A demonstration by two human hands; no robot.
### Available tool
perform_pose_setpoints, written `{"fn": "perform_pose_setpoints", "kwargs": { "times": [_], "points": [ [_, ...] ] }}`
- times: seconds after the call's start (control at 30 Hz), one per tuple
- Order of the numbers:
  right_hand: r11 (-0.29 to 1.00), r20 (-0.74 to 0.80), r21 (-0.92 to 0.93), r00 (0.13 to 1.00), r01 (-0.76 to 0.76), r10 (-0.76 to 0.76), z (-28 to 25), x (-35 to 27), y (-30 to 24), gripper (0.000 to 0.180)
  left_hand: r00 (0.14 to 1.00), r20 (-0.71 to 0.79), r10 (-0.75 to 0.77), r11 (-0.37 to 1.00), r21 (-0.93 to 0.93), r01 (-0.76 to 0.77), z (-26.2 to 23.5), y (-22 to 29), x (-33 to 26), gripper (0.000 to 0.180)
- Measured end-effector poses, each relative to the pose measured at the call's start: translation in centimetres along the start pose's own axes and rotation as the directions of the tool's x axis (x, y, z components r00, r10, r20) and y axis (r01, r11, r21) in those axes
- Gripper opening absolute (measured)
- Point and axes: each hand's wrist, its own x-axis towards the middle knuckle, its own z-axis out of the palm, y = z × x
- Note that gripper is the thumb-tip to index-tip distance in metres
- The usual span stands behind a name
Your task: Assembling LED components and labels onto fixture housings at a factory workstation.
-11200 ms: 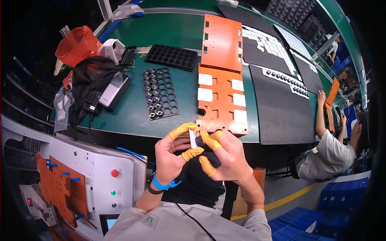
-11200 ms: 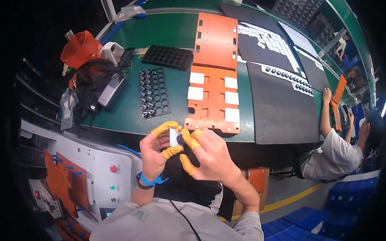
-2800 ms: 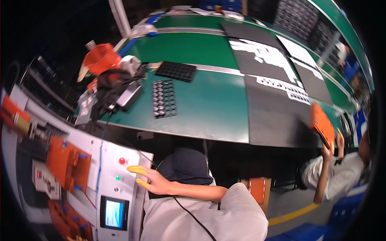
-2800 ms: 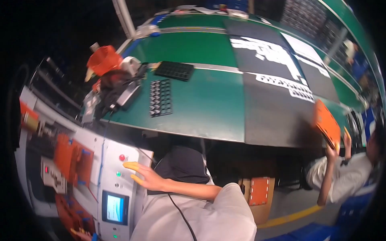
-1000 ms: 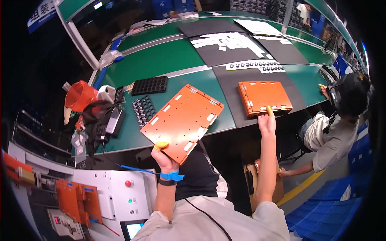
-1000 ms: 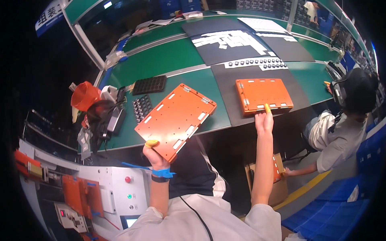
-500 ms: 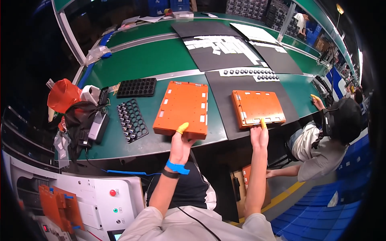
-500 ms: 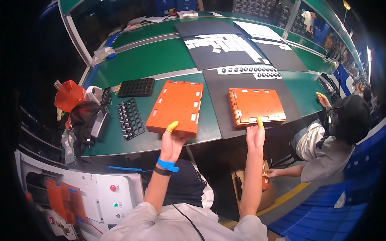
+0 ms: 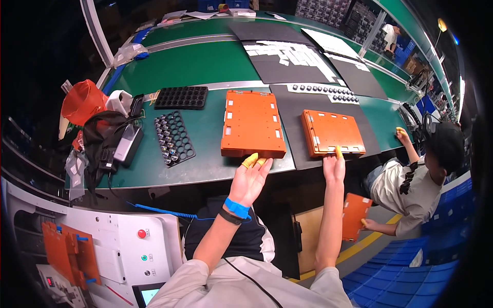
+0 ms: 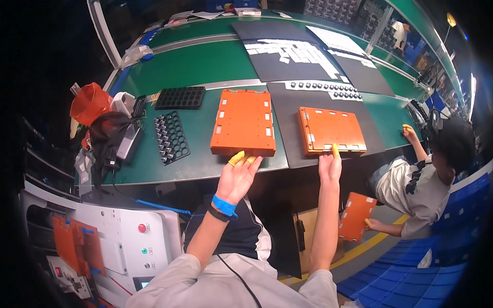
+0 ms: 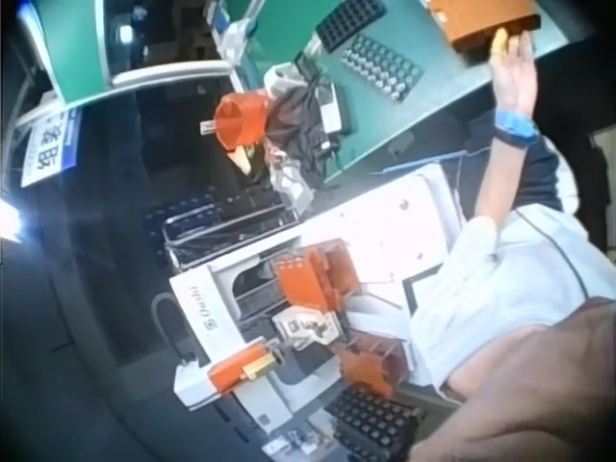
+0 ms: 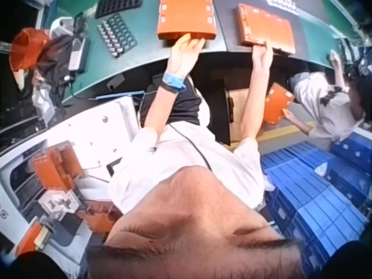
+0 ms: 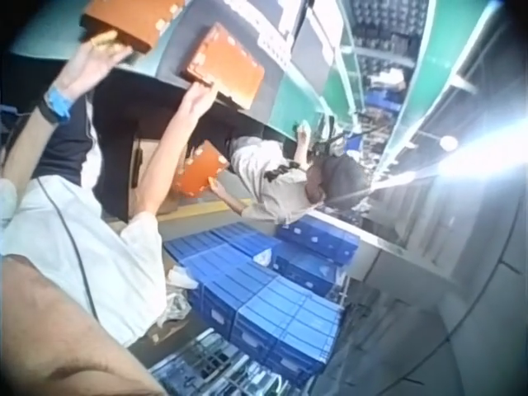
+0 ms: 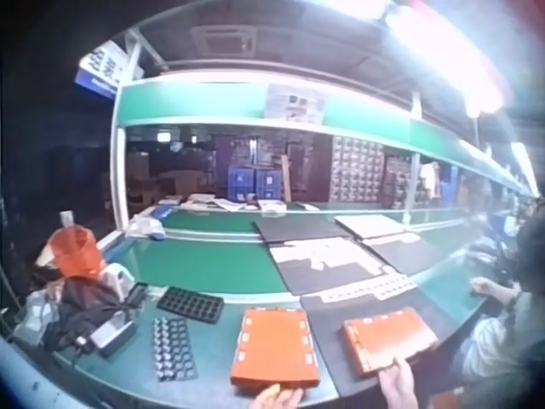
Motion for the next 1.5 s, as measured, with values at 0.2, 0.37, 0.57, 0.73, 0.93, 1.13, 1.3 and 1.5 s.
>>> {"fn": "perform_pose_setpoints", "kwargs": {
  "times": [0.2,0.37,0.57,0.73,0.93,1.13,1.3,1.5],
  "points": [
    [0.995,0.015,-0.083,0.998,0.060,-0.059,1.5,-1.2,0.5,0.041,0.991,-0.127,-0.040,0.999,0.024,0.044,-1.7,0.5,-0.6,0.026],
    [0.990,0.015,-0.125,0.998,0.066,-0.064,2.1,-1.7,0.4,0.045,0.994,0.079,-0.072,0.997,0.025,0.070,-2.3,1.0,-1.2,0.027],
    [0.991,0.030,-0.104,0.996,0.086,-0.083,1.4,-1.2,0.4,0.043,1.000,-0.002,0.003,0.999,0.051,-0.002,2.6,1.0,-4.1,0.052],
    [0.994,-0.281,-0.059,0.957,-0.091,0.070,2.6,0.9,-0.7,0.027,0.999,-0.010,-0.040,0.961,0.272,0.042,2.4,1.7,-6.5,0.054],
    [0.974,-0.211,-0.195,0.964,0.119,-0.160,3.3,0.0,-0.4,0.040,0.997,-0.048,-0.058,0.929,0.362,0.071,2.3,2.8,-8.6,0.047],
    [0.989,-0.045,-0.043,0.988,0.144,-0.146,5.8,-9.6,0.4,0.032,0.992,0.128,-0.018,0.779,0.624,-0.066,2.6,2.6,-8.7,0.051],
    [0.959,0.100,-0.198,0.977,0.204,-0.188,8.5,-18.9,3.3,0.023,0.978,0.205,0.022,0.663,0.730,-0.168,4.3,1.0,-8.0,0.074],
    [0.937,0.295,-0.338,0.955,0.085,0.020,12.9,-26.5,8.4,0.042,0.907,0.017,0.422,0.738,0.574,-0.354,5.0,2.2,-12.5,0.052]
  ]
}}
